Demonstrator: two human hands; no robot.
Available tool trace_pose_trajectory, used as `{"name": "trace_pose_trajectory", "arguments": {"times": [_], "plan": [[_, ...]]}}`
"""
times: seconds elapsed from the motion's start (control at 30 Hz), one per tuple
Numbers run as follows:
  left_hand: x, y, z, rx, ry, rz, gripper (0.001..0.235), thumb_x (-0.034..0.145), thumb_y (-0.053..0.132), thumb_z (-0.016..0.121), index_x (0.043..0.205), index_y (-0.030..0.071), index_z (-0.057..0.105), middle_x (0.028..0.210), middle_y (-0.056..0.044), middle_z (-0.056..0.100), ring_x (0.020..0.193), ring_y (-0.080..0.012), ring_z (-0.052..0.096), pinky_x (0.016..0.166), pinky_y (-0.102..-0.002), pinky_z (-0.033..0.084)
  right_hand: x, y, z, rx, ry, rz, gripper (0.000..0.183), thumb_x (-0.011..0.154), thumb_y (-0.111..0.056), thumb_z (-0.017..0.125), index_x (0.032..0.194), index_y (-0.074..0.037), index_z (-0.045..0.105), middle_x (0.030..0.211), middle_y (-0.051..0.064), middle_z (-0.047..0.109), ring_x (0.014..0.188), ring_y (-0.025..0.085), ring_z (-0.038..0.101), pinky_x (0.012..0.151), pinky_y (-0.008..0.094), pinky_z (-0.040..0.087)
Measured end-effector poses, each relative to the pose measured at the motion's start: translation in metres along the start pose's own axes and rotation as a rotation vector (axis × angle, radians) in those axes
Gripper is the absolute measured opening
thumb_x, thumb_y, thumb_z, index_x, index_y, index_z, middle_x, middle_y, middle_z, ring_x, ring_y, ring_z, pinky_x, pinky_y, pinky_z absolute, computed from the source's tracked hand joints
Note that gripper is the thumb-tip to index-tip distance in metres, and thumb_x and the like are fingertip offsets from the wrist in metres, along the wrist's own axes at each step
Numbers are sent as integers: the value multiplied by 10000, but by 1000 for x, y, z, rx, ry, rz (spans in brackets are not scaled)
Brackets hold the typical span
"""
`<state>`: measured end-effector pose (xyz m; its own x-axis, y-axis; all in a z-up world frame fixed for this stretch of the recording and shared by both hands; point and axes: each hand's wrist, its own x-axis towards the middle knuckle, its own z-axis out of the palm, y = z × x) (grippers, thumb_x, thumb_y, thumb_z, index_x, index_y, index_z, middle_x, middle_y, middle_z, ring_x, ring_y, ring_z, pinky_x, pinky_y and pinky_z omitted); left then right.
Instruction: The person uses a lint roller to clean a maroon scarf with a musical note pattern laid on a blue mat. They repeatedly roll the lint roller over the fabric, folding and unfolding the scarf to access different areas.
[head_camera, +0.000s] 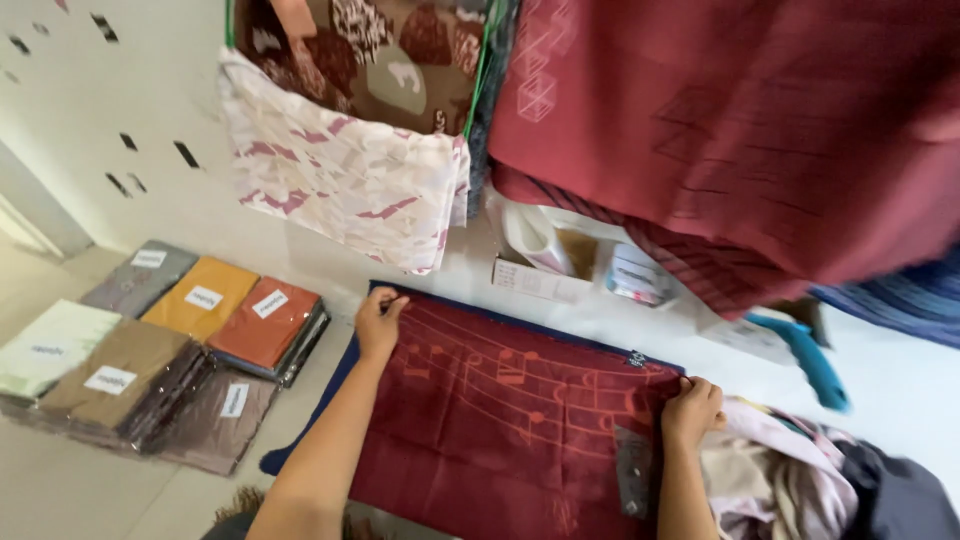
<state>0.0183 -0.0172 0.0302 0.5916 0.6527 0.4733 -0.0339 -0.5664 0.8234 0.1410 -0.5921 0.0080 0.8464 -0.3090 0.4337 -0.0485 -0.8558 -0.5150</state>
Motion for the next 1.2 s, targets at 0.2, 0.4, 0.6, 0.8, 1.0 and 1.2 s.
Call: {"name": "trace_pose_trajectory", "arguments": {"times": [0.2,0.4,0.6,0.8,1.0,1.2], "plan": [[-11,79,-92,-159,18,-9,126,842,177,830,899,142,724,930,22,742,908,-131,675,888,-270,486,-28,-12,-101,-82,278,-134,164,1094,-236,551,1094,-116,663,1194,136,632,1108,418,528,979,559,267],[-6,145,-165,-192,67,7,201,871,232,874,913,139,701,940,-60,719,1011,-288,666,989,-420,471,-15,-26,-215,-62,547,-376,106,1117,-159,630,1053,-111,561,1038,99,516,987,420,534,950,510,328],[21,217,-213,-212,277,229,222,829,244,923,863,162,719,847,-35,726,895,-245,690,884,-363,507,-3,-87,-313,-45,609,-492,146,1134,-222,643,1042,-154,552,1089,61,534,1090,358,523,1003,490,260],[38,248,-248,-424,415,225,202,802,145,918,910,187,753,825,-10,732,809,-153,689,785,-292,503,-1,-132,-350,160,532,-490,155,1142,-278,591,1073,-143,559,1131,35,535,1083,368,536,1010,552,278],[17,281,-282,-438,353,119,183,829,182,913,885,231,746,814,50,719,735,-36,576,752,-205,427,-5,-142,-383,173,668,-529,170,1031,-191,787,1007,-233,624,1076,-6,604,981,326,634,859,511,434],[22,280,-300,-443,381,181,185,839,173,936,905,196,765,831,-8,734,778,-92,648,776,-257,479,-12,-158,-409,268,561,-448,112,1047,-169,775,1000,-190,676,1130,13,603,1037,383,649,935,526,466]]}}
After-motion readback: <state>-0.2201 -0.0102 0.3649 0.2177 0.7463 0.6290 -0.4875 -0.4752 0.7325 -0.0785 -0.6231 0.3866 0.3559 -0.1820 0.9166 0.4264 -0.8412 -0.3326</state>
